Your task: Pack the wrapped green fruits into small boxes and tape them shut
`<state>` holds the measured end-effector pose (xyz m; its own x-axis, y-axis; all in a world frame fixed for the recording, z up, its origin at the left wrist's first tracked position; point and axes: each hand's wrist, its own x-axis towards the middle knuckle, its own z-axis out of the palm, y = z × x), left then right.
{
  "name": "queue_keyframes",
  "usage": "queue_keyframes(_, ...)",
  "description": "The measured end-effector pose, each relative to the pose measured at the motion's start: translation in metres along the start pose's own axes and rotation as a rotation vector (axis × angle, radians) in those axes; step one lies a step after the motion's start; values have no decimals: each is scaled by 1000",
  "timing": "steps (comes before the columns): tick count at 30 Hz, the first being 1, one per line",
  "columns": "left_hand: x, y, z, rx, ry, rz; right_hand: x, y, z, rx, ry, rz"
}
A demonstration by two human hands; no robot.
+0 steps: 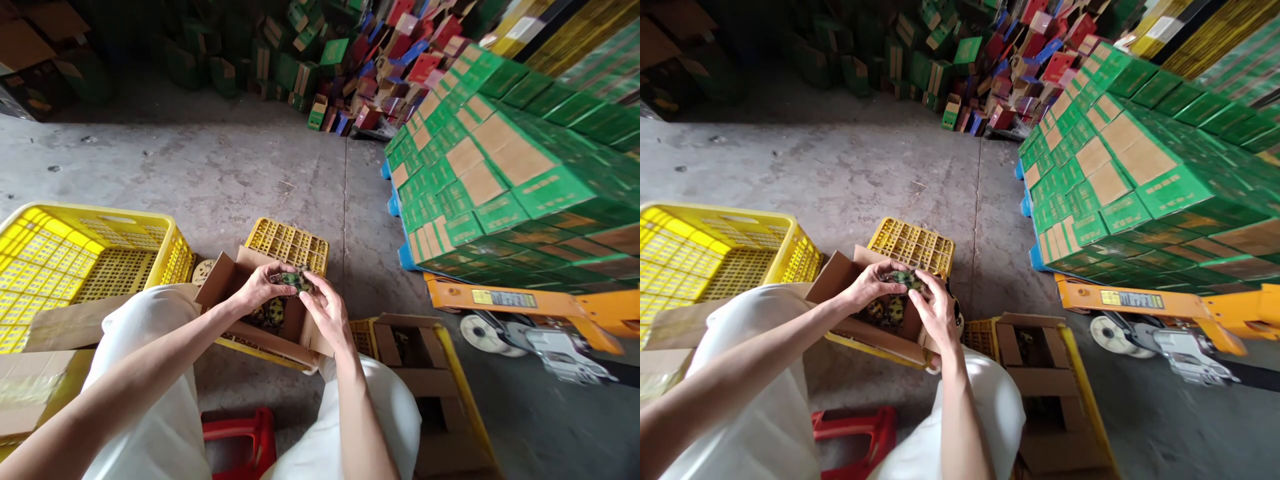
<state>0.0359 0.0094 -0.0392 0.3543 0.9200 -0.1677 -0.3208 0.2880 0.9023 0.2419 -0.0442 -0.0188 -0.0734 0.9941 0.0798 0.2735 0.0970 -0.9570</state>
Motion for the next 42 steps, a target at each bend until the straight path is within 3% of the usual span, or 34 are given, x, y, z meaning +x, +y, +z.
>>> queue_keyframes(14, 2, -1, -1, 38, 11, 6, -1, 3, -5, -94, 130, -59)
queue_keyframes(20, -3, 5, 2, 178, 0, 34, -4, 0, 4, -15, -54, 55)
queue_keyframes(23, -5, 7, 3, 127, -27, -21, -4, 3, 9, -15, -38, 95)
queue_keyframes(27, -4, 8, 3, -4, -5, -133, -1, 4, 10, 193, -16, 202)
queue_keyframes(33, -2, 14, 0, 11, -48, -80, 0, -1, 13, 471, 0, 324)
queue_keyframes(38, -2, 9, -3, -32, -36, -114, 1, -6, 17, 644, 58, 359)
queue_keyframes(42, -1, 2, -3, -100, -68, -125, 2, -6, 19, 650, 62, 330)
